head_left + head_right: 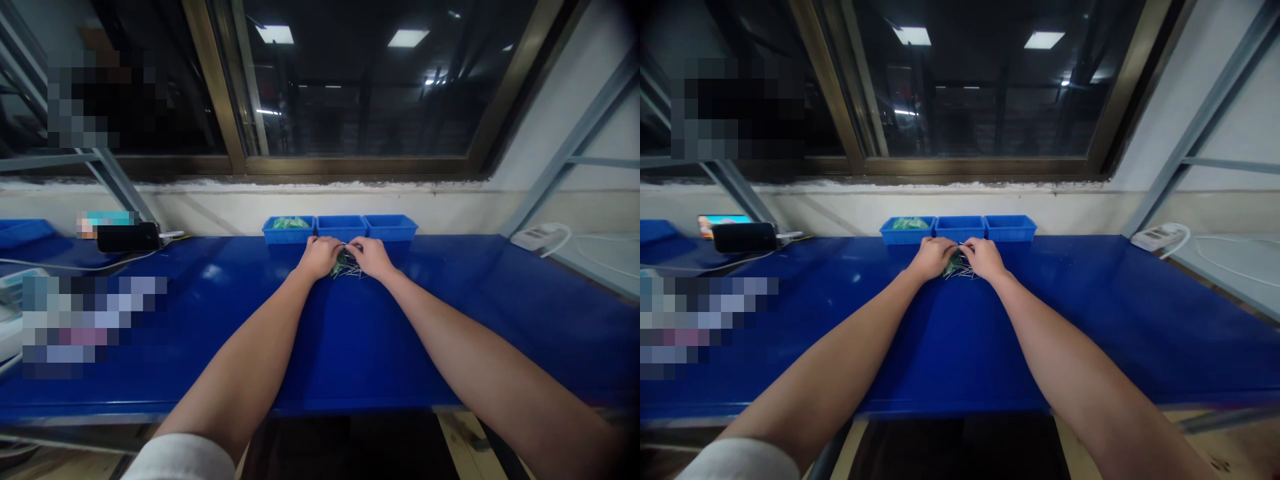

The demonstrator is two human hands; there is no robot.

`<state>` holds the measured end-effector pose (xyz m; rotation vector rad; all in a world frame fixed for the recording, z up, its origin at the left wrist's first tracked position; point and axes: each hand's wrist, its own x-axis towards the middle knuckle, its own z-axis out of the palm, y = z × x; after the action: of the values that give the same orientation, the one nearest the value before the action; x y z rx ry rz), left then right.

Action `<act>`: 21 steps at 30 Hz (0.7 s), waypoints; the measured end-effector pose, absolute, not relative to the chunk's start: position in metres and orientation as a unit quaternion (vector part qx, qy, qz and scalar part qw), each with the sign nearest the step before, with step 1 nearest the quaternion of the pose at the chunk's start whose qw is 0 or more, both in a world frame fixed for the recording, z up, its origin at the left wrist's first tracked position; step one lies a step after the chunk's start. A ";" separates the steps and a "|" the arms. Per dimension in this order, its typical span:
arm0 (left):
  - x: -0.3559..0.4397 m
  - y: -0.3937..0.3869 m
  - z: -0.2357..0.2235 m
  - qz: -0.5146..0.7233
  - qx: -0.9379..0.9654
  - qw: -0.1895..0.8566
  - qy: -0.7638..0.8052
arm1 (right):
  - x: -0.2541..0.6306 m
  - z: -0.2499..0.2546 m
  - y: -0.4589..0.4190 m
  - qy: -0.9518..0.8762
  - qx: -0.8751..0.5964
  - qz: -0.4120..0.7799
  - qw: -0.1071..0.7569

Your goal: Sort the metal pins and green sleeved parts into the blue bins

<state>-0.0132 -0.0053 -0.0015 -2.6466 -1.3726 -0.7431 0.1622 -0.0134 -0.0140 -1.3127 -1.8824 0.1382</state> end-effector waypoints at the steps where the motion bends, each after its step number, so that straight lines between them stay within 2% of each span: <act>1: -0.014 -0.005 -0.001 -0.245 -0.856 0.040 -0.453 | 0.162 -0.014 -0.013 -0.734 -0.518 0.071 0.434; 5: -0.014 -0.004 -0.003 -0.252 -0.845 0.057 -0.469 | 0.159 -0.014 -0.014 -0.685 -0.491 0.144 0.519; 13: -0.013 -0.003 -0.002 -0.241 -0.857 0.053 -0.452 | 0.160 -0.011 -0.012 -0.639 -0.452 0.241 0.573; 21: -0.010 -0.005 -0.002 -0.258 -0.827 0.046 -0.498 | 0.165 -0.012 -0.006 -0.610 -0.457 0.228 0.605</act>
<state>-0.0104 -0.0049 -0.0024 -2.5247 -1.5190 -0.7863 0.1654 -0.0056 -0.0117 -1.0579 -1.4119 0.5264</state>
